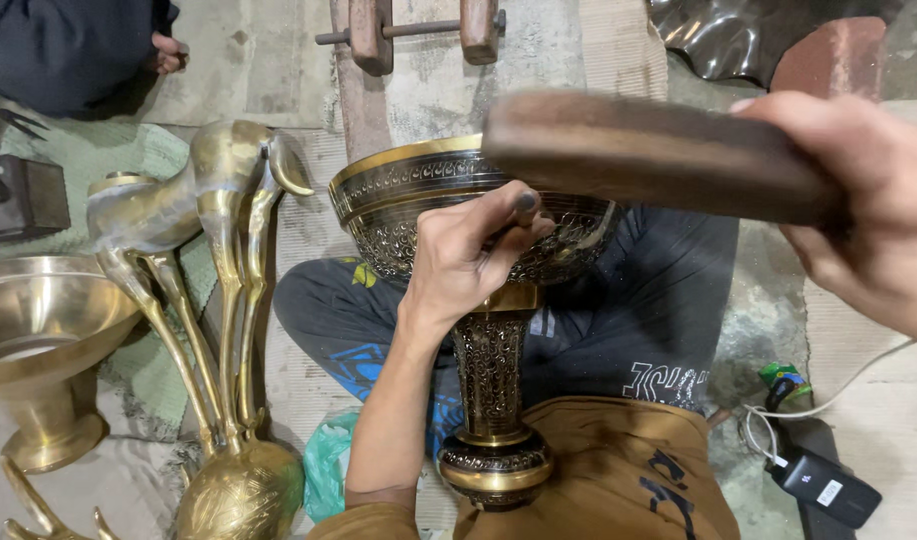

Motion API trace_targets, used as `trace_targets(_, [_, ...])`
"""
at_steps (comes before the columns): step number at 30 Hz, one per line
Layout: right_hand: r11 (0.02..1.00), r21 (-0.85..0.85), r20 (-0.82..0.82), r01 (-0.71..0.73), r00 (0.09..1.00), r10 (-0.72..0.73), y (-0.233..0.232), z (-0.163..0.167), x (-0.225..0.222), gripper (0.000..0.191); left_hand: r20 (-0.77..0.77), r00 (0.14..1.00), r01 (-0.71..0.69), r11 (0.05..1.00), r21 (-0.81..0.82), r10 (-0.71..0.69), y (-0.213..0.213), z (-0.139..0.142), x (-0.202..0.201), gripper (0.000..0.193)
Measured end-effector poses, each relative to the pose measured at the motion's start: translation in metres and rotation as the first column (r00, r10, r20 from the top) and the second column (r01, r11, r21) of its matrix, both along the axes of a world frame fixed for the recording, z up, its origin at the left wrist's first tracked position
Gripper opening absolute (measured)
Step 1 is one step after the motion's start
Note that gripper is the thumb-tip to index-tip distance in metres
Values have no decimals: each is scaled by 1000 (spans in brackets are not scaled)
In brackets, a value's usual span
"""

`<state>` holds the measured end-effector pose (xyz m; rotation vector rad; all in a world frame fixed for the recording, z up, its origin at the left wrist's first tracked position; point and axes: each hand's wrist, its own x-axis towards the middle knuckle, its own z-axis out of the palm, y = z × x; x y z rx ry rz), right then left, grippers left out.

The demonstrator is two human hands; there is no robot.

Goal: The person sits on the workshop floor with an ornate brass pedestal bowl held between their legs. They hold a small punch against the bowl's rim and inner surface and strike it repeatedly with a wooden mallet, repositioning the punch around the rim to work the metal surface.

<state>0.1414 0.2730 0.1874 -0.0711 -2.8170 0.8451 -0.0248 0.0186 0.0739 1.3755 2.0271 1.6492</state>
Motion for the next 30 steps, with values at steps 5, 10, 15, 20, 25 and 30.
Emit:
trace_targets(5, [993,109,21,-49,999,47,-1,2,-2,60,-57,998,-9,1000,-6,8,0,1,-1,28])
trace_targets(10, [940,340,147,-22,989,-30,-2,5,-2,73,-100,995,-3,1000,-23,1,0,2,-1,20])
trace_targets(15, [924,383,251,-25,965,-78,-4,4,-1,75,-153,988,-20,999,-36,14,0,2,-2,16])
trace_targets(20, [955,298,206,0,976,-65,-3,5,0,75,-121,992,-28,997,-70,20,1,4,-2,12])
trace_targets(25, [924,383,248,-13,965,-89,1,2,3,79,-95,995,-24,999,-28,21,1,5,-1,22])
trace_targets(30, [853,521,243,26,954,-177,4,-10,1,81,10,983,-183,963,196,185,9,1,9,33])
